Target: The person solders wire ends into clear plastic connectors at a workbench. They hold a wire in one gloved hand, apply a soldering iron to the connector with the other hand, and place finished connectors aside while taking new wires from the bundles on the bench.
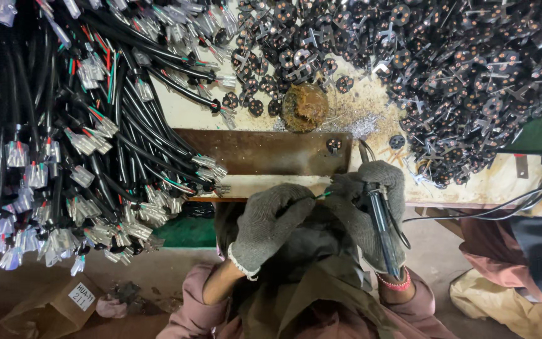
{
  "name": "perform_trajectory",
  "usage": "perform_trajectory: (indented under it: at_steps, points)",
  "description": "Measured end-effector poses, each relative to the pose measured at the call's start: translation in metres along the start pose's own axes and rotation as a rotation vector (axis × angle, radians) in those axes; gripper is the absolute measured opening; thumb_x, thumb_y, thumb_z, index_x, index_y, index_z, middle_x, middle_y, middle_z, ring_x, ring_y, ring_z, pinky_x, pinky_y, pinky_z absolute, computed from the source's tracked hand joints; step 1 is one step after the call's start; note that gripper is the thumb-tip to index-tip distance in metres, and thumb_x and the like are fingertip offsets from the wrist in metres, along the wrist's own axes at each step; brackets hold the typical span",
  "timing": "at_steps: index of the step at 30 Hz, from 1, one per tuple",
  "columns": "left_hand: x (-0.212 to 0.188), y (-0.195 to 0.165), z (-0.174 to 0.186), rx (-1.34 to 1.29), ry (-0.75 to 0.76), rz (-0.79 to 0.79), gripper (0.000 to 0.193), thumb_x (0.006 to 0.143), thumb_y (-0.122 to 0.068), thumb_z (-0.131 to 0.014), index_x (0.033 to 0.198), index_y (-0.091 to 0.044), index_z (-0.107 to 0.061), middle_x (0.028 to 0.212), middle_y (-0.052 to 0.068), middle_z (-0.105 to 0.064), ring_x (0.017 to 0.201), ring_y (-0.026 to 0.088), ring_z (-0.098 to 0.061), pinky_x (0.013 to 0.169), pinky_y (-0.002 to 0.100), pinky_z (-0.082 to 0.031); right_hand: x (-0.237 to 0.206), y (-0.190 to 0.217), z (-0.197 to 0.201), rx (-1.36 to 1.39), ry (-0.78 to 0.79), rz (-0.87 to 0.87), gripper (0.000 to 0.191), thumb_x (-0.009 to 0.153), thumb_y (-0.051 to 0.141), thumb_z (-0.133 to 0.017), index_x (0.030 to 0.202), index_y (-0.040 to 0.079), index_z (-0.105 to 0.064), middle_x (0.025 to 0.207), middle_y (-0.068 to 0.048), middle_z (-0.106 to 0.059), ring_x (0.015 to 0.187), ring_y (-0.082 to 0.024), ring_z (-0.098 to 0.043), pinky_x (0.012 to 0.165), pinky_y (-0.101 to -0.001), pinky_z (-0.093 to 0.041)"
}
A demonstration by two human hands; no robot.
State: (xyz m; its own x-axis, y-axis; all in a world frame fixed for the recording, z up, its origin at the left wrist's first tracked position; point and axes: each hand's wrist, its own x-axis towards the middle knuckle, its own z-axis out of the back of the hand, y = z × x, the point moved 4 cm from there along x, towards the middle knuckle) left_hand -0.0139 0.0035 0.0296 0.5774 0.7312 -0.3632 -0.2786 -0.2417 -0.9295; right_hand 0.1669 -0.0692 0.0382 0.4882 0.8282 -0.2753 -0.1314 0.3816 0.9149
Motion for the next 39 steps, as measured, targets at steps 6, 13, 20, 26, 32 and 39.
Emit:
perform_trajectory:
  at_steps: [6,13,20,26,32,39]
  points:
    - [0.000,0.003,-0.004,0.000,-0.022,-0.042,0.013,0.093,-0.011,-0.072,0.102,-0.001,-0.073,0.097,0.011,-0.076,0.086,0.021,-0.076,0.077,0.032,-0.057,0.002,0.014,-0.001,-0.699,0.126,0.393,0.025,0.069,0.019,-0.084,0.091,0.009,-0.076,0.095,-0.008,-0.074,0.092,-0.033,-0.064,0.082,-0.0456,-0.047]
    - [0.004,0.006,-0.014,-0.029,-0.033,0.035,0.013,0.092,-0.009,-0.072,0.101,-0.001,-0.073,0.091,0.012,-0.076,0.080,0.020,-0.075,0.075,0.032,-0.057,-0.002,0.008,-0.004,-0.662,0.101,0.304,0.019,0.070,0.020,-0.084,0.085,0.010,-0.077,0.089,-0.008,-0.073,0.086,-0.034,-0.064,0.079,-0.0477,-0.045]
    - [0.009,0.001,-0.011,-0.057,-0.062,-0.010,0.013,0.091,-0.008,-0.071,0.101,0.000,-0.072,0.095,0.013,-0.075,0.084,0.021,-0.074,0.078,0.032,-0.058,0.003,0.020,-0.004,-0.432,0.052,0.134,0.017,0.069,0.011,-0.084,0.083,0.007,-0.075,0.087,-0.009,-0.071,0.081,-0.030,-0.066,0.074,-0.0420,-0.050]
    - [0.012,0.000,-0.008,0.078,-0.028,-0.008,0.012,0.093,-0.012,-0.071,0.102,-0.004,-0.073,0.100,0.011,-0.076,0.092,0.026,-0.076,0.082,0.034,-0.058,0.008,0.015,-0.003,-0.414,0.154,0.180,0.021,0.069,0.009,-0.088,0.087,0.007,-0.077,0.089,-0.009,-0.072,0.080,-0.027,-0.068,0.072,-0.0380,-0.053]
    - [0.009,0.000,0.003,0.232,0.053,-0.151,0.016,0.089,-0.014,-0.073,0.103,-0.006,-0.073,0.105,0.013,-0.074,0.098,0.033,-0.072,0.086,0.039,-0.056,0.004,0.003,0.000,-0.211,0.190,0.148,0.042,0.075,0.009,-0.086,0.109,0.005,-0.061,0.104,-0.006,-0.069,0.094,-0.022,-0.070,0.083,-0.0348,-0.055]
    - [0.004,-0.002,0.001,0.134,0.018,-0.096,0.012,0.088,-0.013,-0.076,0.097,-0.006,-0.074,0.093,0.009,-0.074,0.079,0.026,-0.071,0.072,0.035,-0.056,-0.005,0.003,0.000,-0.348,0.209,0.328,0.043,0.080,-0.007,-0.077,0.113,0.011,-0.057,0.103,-0.012,-0.066,0.097,-0.022,-0.063,0.089,-0.0336,-0.050]
